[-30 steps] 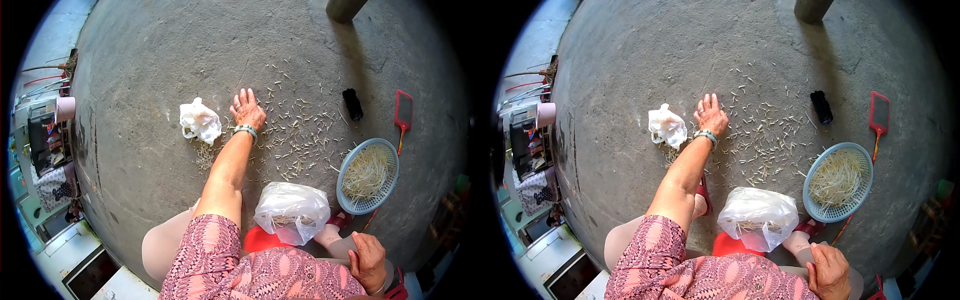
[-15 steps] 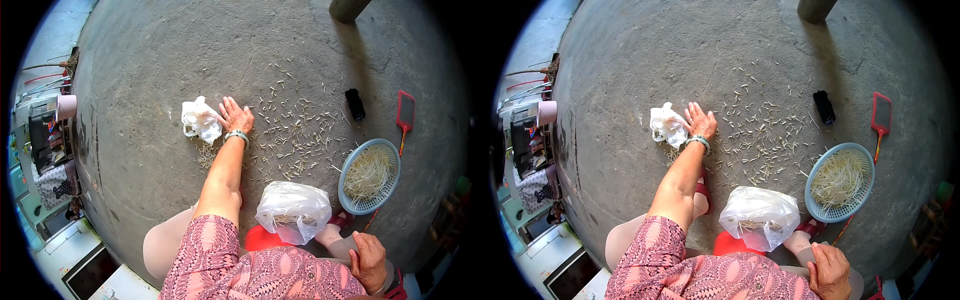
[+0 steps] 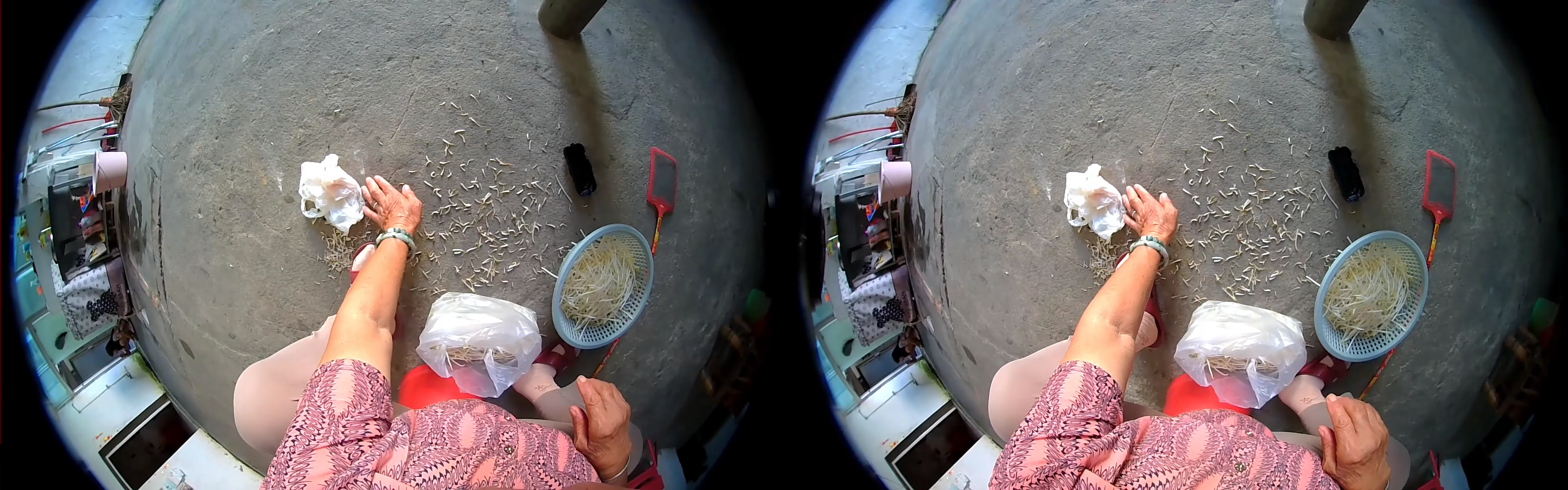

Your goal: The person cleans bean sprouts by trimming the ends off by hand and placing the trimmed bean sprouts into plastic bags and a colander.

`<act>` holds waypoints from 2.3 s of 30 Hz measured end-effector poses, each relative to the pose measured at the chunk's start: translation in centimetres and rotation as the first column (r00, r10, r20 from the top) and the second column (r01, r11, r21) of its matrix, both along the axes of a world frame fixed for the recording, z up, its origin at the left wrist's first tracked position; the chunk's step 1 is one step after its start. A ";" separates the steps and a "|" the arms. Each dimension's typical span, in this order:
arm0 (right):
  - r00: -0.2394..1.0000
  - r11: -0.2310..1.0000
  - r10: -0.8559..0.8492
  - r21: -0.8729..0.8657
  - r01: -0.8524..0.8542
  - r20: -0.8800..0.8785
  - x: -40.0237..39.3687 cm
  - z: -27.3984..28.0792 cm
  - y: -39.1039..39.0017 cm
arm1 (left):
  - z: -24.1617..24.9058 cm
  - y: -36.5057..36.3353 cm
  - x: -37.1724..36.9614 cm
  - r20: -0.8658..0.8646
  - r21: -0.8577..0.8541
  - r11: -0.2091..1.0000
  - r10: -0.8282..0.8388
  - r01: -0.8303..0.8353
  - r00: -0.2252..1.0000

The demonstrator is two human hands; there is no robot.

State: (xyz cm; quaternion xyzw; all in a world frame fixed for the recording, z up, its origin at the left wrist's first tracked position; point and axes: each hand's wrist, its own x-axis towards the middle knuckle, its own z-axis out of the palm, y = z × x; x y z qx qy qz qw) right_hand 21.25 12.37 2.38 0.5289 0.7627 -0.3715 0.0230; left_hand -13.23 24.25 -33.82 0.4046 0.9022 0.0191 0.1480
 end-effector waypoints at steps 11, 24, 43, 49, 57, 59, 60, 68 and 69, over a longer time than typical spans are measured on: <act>1.000 1.000 0.007 0.017 -0.008 0.018 0.0 0.1 -0.4 | 2.8 0.8 -6.5 -0.332 0.002 1.000 -0.010 0.011 0.943; 1.000 1.000 0.011 0.030 -0.011 0.014 0.4 0.2 -1.0 | 5.1 -1.8 -8.7 -0.093 -0.143 0.972 0.172 -0.184 0.981; 0.996 0.949 0.079 0.304 -0.086 0.036 2.0 0.6 -4.6 | 8.0 -10.8 5.6 0.186 0.031 0.997 -0.081 0.077 0.979; 0.996 0.929 0.052 0.363 -0.075 0.072 2.5 0.9 -6.1 | 10.2 -12.4 6.7 0.209 0.020 0.994 -0.106 0.104 0.972; 0.995 0.958 0.062 0.275 -0.081 0.075 2.6 0.1 -6.5 | 8.5 -8.1 5.8 0.148 -0.052 0.977 -0.196 0.206 0.969; 0.996 0.964 0.057 0.257 -0.074 0.071 2.4 -0.1 -5.8 | 8.8 -6.4 5.3 0.130 -0.099 0.975 -0.184 0.198 0.974; 0.996 0.966 0.057 0.249 -0.072 0.066 2.2 -0.2 -5.3 | 8.0 -5.6 4.9 0.112 -0.090 0.978 -0.178 0.188 0.978; 0.998 0.992 0.060 0.110 -0.062 0.027 1.3 -0.5 -3.5 | 4.9 -0.9 1.8 0.045 -0.124 0.983 -0.130 0.134 0.991; 0.998 0.994 0.058 0.096 -0.060 0.026 1.4 -0.6 -3.5 | 4.4 -0.7 1.5 0.037 -0.118 0.984 -0.131 0.135 0.991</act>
